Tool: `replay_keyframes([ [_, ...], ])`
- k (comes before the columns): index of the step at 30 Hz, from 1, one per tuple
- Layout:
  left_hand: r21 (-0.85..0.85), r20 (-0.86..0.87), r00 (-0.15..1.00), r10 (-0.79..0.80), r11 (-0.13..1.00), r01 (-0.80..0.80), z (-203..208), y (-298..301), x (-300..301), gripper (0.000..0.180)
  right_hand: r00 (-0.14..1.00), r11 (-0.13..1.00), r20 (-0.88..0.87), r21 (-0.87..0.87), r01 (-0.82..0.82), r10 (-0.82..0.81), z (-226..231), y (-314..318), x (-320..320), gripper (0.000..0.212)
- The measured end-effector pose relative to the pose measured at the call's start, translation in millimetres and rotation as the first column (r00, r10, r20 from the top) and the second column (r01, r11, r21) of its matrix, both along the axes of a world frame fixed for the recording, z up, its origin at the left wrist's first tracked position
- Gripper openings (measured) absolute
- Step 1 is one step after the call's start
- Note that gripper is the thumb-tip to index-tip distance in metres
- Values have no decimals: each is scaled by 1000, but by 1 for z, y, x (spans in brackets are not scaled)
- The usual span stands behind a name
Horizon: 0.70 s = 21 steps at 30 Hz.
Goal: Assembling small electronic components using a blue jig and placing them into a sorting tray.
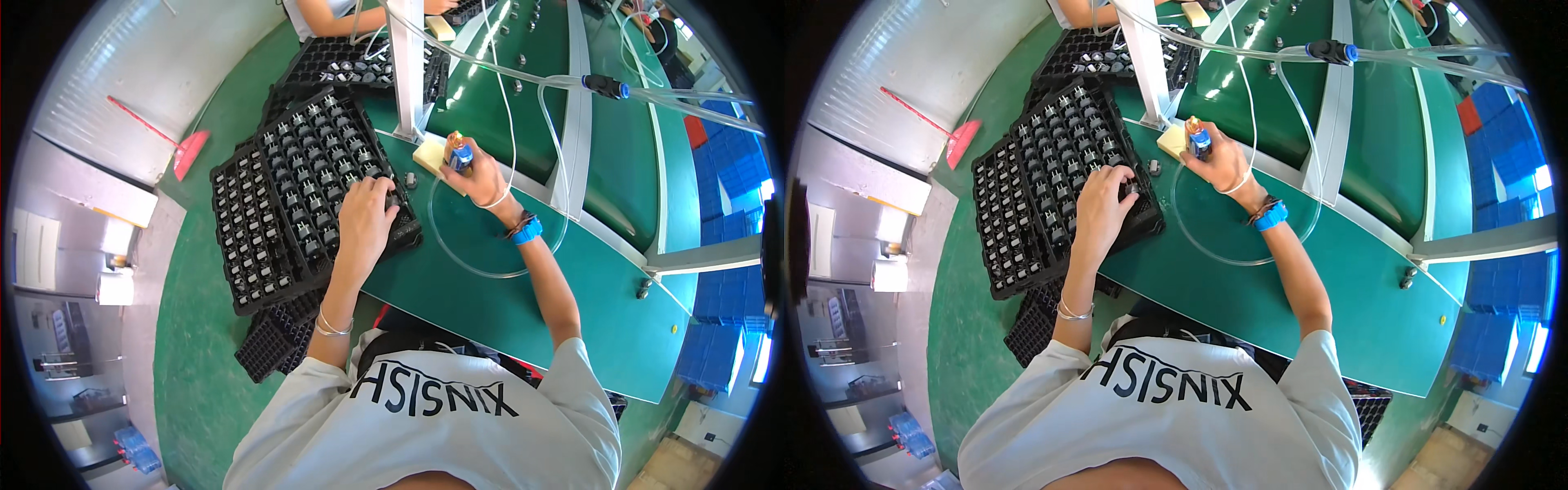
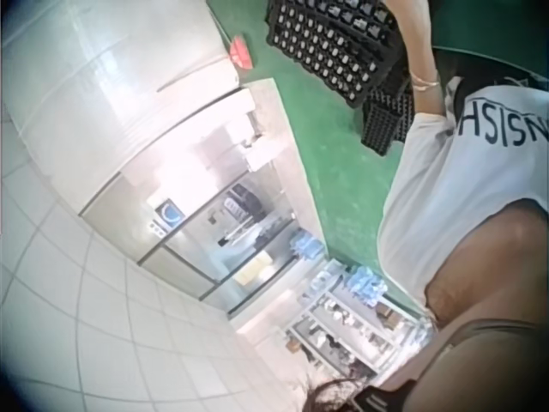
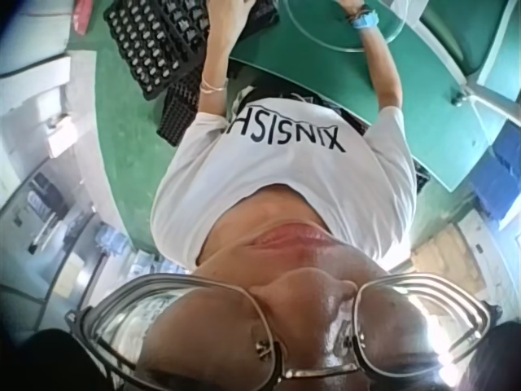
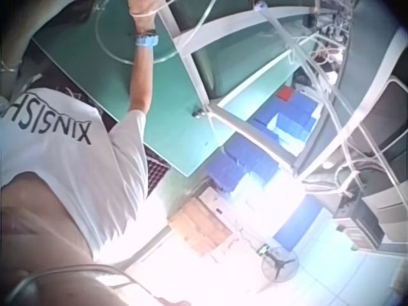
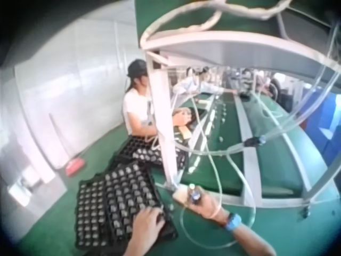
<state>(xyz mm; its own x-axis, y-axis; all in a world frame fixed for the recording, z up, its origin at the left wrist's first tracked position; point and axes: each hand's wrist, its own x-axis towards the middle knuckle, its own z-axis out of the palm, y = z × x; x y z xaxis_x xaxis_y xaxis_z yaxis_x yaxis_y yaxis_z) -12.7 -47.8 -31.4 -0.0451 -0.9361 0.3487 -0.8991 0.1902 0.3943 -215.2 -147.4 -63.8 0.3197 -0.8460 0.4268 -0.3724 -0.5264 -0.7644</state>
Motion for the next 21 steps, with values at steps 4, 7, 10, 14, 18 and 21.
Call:
replay_keyframes([
  [4, 28, 36, 999, 6, 1000, -7, -3, -4, -4, 18, 1000, 1000, -3, -18, -12, 12, -3, -4, -2, 53],
  [7, -60, -67, 997, 35, 997, -39, -5, -5, -3, 19, 999, 999, -34, -37, -5, 3, -1, -7, -4, 57],
  [10, 65, -493, 870, -12, 997, 50, 2, -6, -1, 18, 998, 995, -57, -95, 11, -17, 0, -10, -6, 58],
  [14, 194, -926, 378, 21, 883, 427, 1, 5, -5, 14, 997, 997, -56, -71, 44, -48, 2, -11, -3, 44],
  [18, 77, -992, -16, 123, 713, 697, -4, 24, -33, 15, 986, 994, 139, 60, 87, -95, -25, -41, -9, 25],
  [21, 39, -974, -124, 191, 675, 737, -6, 36, -44, 15, 920, 947, 226, 56, 317, -321, -17, -82, -21, 21],
])
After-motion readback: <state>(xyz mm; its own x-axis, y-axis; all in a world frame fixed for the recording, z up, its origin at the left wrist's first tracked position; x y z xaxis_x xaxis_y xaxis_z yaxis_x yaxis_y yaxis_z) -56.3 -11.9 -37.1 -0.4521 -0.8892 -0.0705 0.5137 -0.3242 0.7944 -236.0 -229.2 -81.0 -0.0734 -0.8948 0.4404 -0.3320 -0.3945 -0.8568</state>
